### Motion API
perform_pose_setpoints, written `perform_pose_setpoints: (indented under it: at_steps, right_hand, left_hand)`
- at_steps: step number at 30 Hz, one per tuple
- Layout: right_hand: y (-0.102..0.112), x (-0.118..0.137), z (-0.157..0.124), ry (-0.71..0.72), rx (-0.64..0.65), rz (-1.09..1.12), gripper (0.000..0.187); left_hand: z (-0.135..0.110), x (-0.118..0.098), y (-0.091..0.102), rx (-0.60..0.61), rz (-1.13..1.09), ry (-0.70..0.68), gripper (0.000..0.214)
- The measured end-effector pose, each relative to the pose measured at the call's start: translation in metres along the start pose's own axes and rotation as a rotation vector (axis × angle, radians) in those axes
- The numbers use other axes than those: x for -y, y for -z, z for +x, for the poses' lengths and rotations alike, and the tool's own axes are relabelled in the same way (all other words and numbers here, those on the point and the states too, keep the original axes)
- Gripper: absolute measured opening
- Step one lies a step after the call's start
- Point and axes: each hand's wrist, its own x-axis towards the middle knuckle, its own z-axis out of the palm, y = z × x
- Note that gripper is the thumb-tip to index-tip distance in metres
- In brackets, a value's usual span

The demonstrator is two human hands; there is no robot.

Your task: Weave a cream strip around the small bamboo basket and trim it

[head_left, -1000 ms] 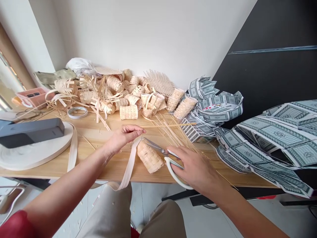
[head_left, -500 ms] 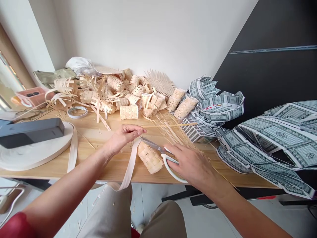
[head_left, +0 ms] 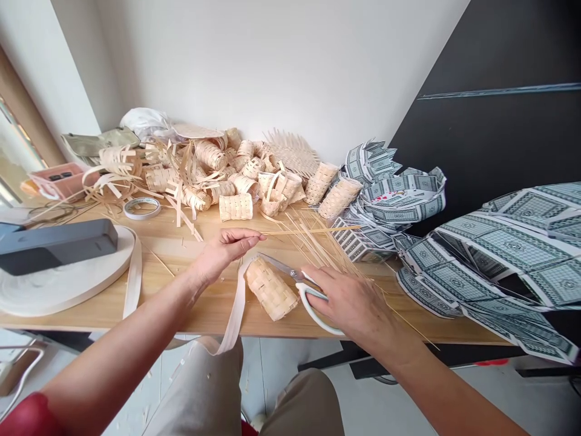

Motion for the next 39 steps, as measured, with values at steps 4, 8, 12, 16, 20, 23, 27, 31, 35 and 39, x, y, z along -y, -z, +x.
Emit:
perform_pose_setpoints:
  at_steps: [4,8,12,16,20,23,27,31,35,39]
  right_hand:
    - [0.003,-0.012,-0.006,-0.138,0.048,0.011,0.019]
    - [-0.004,-0.048,-0.023,-0.384,0.122,0.004,0.023]
    - [-0.019,-0.091,-0.047,-0.597,0.262,0.027,0.028]
    - [-0.031,-0.115,-0.061,-0.679,0.307,0.064,0.033]
    - [-0.029,-0.117,-0.065,-0.701,0.329,0.095,0.029]
    - [-0.022,-0.112,-0.071,-0.691,0.291,0.092,0.026]
    - [-0.013,-0.104,-0.087,-0.705,0.202,0.186,0.033]
    - [-0.003,-0.093,-0.105,-0.812,0.161,0.371,0.041]
    - [0.006,-0.082,-0.117,-0.879,0.102,0.563,0.051]
    - [0.001,-0.073,-0.125,-0.962,0.026,0.711,0.056]
  left_hand:
    - [0.001,0.003,0.004,-0.008,-0.048,-0.043,0.026]
    - [0.004,0.003,0.009,-0.049,-0.128,-0.066,0.023]
    - [0.010,-0.014,0.012,-0.041,-0.166,-0.100,0.022]
    - [0.025,-0.048,0.001,0.080,-0.173,-0.175,0.023]
    - [0.050,-0.065,-0.028,0.214,-0.165,-0.210,0.026]
    - [0.067,-0.058,-0.050,0.259,0.003,-0.227,0.028]
    - [0.081,-0.038,-0.069,0.371,0.276,-0.227,0.029]
    - [0.089,-0.025,-0.075,0.536,0.535,-0.197,0.022]
    - [0.093,-0.021,-0.077,0.577,0.785,-0.271,0.017]
    - [0.090,-0.026,-0.079,0.534,0.922,-0.366,0.005]
